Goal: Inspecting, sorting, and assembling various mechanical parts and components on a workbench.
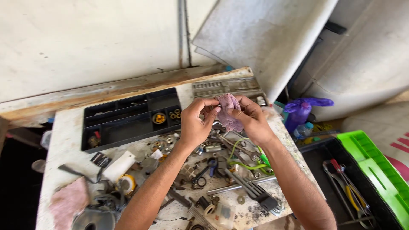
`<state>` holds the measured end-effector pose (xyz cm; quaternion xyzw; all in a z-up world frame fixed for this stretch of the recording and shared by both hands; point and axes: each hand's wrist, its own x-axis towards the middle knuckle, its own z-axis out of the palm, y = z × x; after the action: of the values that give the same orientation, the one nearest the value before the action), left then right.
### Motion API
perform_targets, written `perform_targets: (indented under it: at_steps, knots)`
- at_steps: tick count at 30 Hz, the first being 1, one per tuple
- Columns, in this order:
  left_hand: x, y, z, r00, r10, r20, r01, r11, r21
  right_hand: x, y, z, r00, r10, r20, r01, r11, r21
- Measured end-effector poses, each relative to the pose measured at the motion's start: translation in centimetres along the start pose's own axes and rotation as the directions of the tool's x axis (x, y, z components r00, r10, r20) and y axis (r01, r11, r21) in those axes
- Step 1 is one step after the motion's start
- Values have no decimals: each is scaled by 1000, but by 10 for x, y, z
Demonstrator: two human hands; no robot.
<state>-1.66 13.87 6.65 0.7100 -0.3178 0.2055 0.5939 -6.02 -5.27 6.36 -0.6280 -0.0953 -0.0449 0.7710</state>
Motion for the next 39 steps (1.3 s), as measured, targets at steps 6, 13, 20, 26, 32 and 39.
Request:
perform_targets:
  at_steps: [6,13,20,26,32,39]
  knots:
    - [-7,-3,-48,984,162,-71,-154,982,113,26,34,55,993,-105,-55,109,991,74]
    - [-9,-25,-85,913,407,-14,-385,873,300,40,32,93,991,-121,-56,121,993,-9]
    - [-11,-30,-104,822,526,218,-568,730,380,43,41,103,995,-76,-66,84,989,122]
    - [-12,-19,-96,880,475,0,-462,855,234,46,32,113,991,-76,-106,85,993,84]
    - [-13,-3,-93,953,277,-125,-258,955,145,46,32,116,995,-70,-78,84,979,188]
    - [-19,-15,-90,967,141,-210,-122,987,102,37,56,99,985,-149,87,110,931,348]
